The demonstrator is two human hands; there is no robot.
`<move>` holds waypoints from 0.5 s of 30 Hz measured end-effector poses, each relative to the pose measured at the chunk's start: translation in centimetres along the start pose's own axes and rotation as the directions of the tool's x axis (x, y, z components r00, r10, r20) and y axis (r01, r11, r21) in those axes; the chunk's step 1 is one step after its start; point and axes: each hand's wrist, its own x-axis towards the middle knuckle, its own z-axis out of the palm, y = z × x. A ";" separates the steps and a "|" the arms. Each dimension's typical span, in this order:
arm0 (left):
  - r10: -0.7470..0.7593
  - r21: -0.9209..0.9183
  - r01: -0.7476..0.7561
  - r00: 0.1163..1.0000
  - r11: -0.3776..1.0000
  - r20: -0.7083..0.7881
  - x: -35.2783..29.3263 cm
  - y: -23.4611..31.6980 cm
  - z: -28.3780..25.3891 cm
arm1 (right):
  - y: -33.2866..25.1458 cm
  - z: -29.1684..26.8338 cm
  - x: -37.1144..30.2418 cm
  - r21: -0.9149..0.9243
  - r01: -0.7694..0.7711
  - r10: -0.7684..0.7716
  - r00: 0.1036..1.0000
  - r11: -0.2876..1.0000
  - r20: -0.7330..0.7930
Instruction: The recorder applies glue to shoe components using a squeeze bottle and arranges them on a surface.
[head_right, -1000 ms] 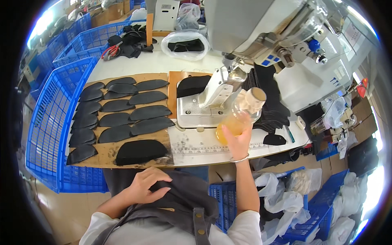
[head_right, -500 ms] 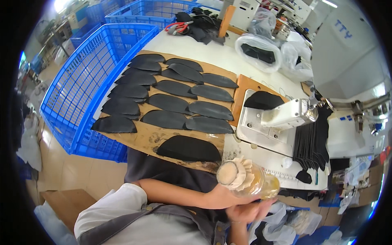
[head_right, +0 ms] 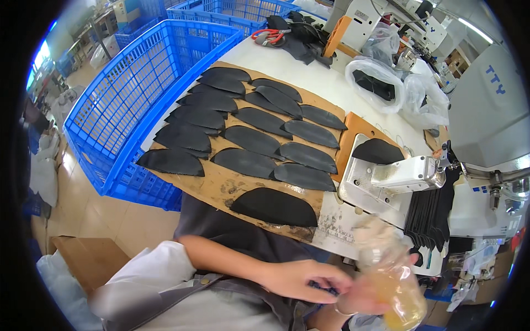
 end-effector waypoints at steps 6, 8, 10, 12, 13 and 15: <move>0.701 0.985 0.107 0.712 -0.134 0.018 -8.8 3.4 -8.0 | -0.8 5.7 3.6 0.155 -0.099 0.146 0.933 0.983 -0.328; 0.630 0.944 0.277 0.770 -0.180 -0.106 -10.4 3.8 -9.3 | 0.1 3.7 4.2 0.433 -0.506 0.318 0.842 0.746 0.436; 0.539 0.974 0.193 0.836 -0.119 -0.099 -11.8 2.5 -10.9 | 1.3 4.9 3.5 0.454 -0.580 0.388 0.805 0.677 0.449; 0.566 0.981 0.170 0.820 -0.091 -0.089 -12.1 2.2 -11.1 | 2.8 6.9 2.8 0.649 -0.476 0.470 0.859 0.593 0.201; 0.598 0.986 0.156 0.797 -0.062 -0.088 -12.3 2.1 -11.3 | 3.7 6.9 2.7 0.582 -0.572 0.493 0.813 0.578 0.310; 0.607 0.993 0.120 0.790 -0.014 -0.087 -12.4 1.9 -11.6 | 4.5 8.5 2.0 0.477 -0.662 0.561 0.747 0.578 0.357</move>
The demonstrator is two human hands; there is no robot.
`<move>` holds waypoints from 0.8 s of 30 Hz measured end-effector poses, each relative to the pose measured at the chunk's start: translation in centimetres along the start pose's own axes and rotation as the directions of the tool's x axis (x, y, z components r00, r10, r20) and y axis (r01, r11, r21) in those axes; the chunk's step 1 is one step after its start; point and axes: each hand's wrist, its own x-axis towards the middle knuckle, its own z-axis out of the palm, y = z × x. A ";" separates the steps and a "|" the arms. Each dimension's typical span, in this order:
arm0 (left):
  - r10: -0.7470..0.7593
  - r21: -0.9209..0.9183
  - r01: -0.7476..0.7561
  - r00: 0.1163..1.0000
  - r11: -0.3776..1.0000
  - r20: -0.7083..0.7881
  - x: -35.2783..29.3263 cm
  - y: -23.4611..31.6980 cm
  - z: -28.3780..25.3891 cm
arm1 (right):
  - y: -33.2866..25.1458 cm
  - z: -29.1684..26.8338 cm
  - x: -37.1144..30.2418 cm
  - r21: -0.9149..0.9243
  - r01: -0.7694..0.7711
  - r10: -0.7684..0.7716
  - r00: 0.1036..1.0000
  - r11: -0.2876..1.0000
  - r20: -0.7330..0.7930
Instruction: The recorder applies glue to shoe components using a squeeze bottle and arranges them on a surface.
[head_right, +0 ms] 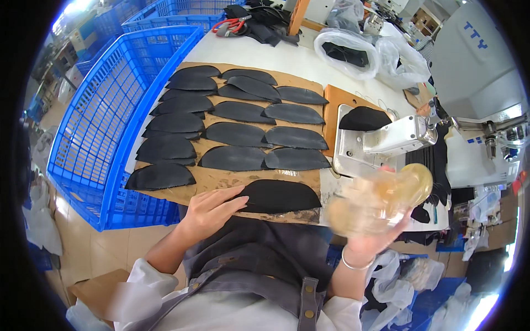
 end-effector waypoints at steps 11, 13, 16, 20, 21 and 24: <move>-0.033 -0.065 0.027 0.995 0.997 -0.094 -1.2 -0.7 -0.1 | 9.6 5.0 2.0 -0.776 0.112 0.114 0.966 0.621 0.231; -0.010 -0.110 0.005 0.999 0.994 -0.049 -1.4 -1.0 -0.4 | 10.5 4.5 2.6 -0.784 0.150 0.148 0.944 0.602 0.294; -0.044 -0.147 0.041 0.999 0.988 -0.017 -1.6 -1.0 -0.6 | 11.2 3.8 2.8 -0.833 0.236 0.231 0.891 0.499 0.391; -0.072 -0.172 0.069 0.997 0.983 -0.007 -1.9 -1.1 -0.6 | 12.0 3.9 2.9 -0.848 0.352 0.200 0.868 0.396 0.454; -0.071 -0.170 0.068 0.997 0.983 -0.011 -1.8 -1.0 -0.7 | 12.0 3.9 3.0 -0.849 0.361 0.239 0.850 0.386 0.470; -0.067 -0.163 0.063 0.998 0.985 -0.016 -1.7 -1.1 -0.7 | 12.4 3.7 3.1 -0.848 0.393 0.254 0.832 0.356 0.492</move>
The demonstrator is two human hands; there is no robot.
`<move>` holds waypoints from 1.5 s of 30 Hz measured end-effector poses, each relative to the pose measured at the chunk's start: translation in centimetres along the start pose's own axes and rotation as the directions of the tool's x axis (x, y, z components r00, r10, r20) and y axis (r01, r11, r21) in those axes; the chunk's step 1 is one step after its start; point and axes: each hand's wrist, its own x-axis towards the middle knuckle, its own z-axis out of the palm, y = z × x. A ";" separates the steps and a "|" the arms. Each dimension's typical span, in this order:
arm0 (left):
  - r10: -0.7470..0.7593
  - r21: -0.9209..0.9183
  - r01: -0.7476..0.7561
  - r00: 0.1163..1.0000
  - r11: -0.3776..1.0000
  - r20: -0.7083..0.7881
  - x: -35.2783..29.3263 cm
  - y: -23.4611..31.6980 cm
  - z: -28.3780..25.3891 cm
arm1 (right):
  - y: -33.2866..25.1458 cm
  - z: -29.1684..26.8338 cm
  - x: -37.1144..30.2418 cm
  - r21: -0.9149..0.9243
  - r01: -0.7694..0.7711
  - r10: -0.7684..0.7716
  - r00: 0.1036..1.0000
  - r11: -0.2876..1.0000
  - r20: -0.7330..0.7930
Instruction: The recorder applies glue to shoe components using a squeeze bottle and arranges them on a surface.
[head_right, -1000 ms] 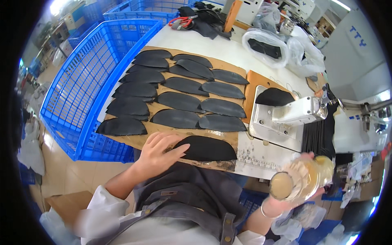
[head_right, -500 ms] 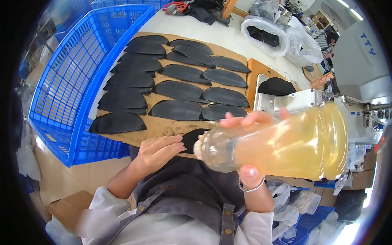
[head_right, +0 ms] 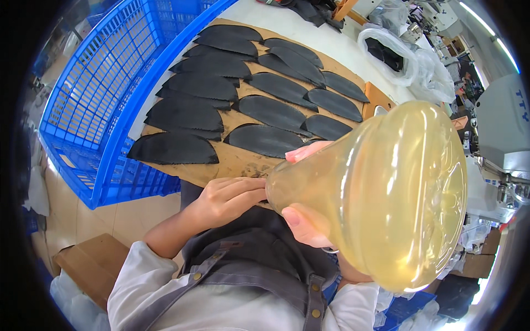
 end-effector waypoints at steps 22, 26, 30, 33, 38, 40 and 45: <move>0.040 0.070 -0.043 0.998 0.997 0.042 -0.2 -0.4 0.1 | -0.6 -0.5 -1.1 -0.222 -0.280 0.284 0.959 0.934 -0.014; 0.040 0.062 -0.043 0.998 0.997 0.050 0.0 -0.2 0.1 | 0.5 -1.3 -0.8 -0.133 -0.118 0.125 0.991 0.984 0.048; 0.025 0.070 -0.028 0.999 0.997 0.044 -0.1 -0.2 0.1 | 0.3 -0.6 -0.2 0.054 -0.163 0.163 0.987 0.985 0.005; 0.036 0.072 -0.040 0.998 0.997 0.058 0.1 -0.3 0.0 | 1.5 -1.8 -1.7 -0.148 -0.202 0.227 0.958 0.968 0.174; 0.049 0.083 -0.055 0.996 0.995 0.070 -0.2 -0.3 -0.1 | 1.4 -1.4 -1.8 -0.158 -0.149 0.178 0.965 0.976 0.194; 0.059 0.093 -0.065 0.996 0.994 0.066 -0.2 -0.3 0.0 | 1.5 -1.6 -1.9 -0.154 -0.127 0.157 0.967 0.980 0.199; 0.047 0.069 -0.050 0.998 0.996 0.052 -0.2 -0.4 0.2 | 0.5 -3.3 -2.2 -0.153 -0.272 0.282 0.958 0.950 0.046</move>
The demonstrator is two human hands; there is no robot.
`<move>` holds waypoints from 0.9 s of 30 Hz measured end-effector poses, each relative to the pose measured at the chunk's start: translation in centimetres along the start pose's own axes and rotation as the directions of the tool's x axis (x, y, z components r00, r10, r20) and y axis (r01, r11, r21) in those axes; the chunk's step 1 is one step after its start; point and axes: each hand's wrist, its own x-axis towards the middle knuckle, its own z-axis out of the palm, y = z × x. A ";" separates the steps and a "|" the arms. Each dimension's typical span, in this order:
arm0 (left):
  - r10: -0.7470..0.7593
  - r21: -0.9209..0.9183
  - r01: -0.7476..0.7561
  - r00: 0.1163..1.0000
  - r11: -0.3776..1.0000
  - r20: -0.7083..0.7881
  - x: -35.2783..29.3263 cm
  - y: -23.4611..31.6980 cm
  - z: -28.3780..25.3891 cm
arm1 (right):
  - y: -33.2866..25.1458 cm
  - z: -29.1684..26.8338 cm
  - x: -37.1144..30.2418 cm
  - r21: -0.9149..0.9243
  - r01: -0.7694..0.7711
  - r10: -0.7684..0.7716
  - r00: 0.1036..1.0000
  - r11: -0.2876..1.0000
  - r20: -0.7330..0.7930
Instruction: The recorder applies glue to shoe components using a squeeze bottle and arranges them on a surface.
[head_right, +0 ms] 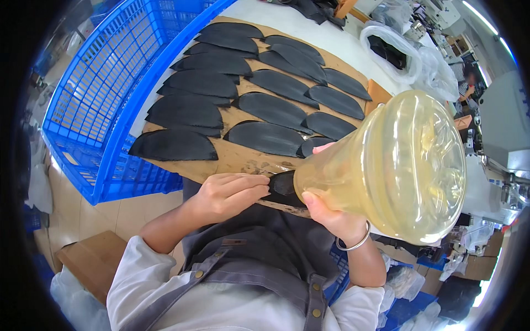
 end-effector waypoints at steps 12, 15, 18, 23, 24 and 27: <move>-0.017 -0.020 0.016 0.998 1.000 -0.066 0.7 0.1 0.1 | 0.4 -7.0 -7.8 -0.482 -0.269 0.046 0.904 0.834 -0.425; -0.032 -0.018 0.031 0.997 0.999 -0.065 0.5 0.4 0.0 | -2.5 -5.2 -6.0 -0.142 0.044 -0.117 0.821 0.989 -0.558; -0.033 -0.011 0.032 0.997 0.999 -0.065 0.2 0.4 -0.1 | -2.9 -1.6 -3.7 0.061 0.037 -0.011 0.928 0.997 -0.372; -0.021 -0.023 0.021 0.999 1.000 -0.036 1.1 0.8 -0.2 | -0.9 2.0 -1.6 -0.197 0.130 -0.130 0.991 0.972 0.014; -0.018 -0.027 0.018 0.999 0.999 -0.028 1.3 0.9 -0.5 | -0.7 1.9 -2.1 -0.122 -0.058 0.053 0.997 0.991 -0.049; -0.032 0.001 0.032 0.999 0.999 -0.020 0.8 0.9 -0.5 | -1.0 0.2 -2.8 -0.318 0.089 -0.109 0.993 0.944 -0.043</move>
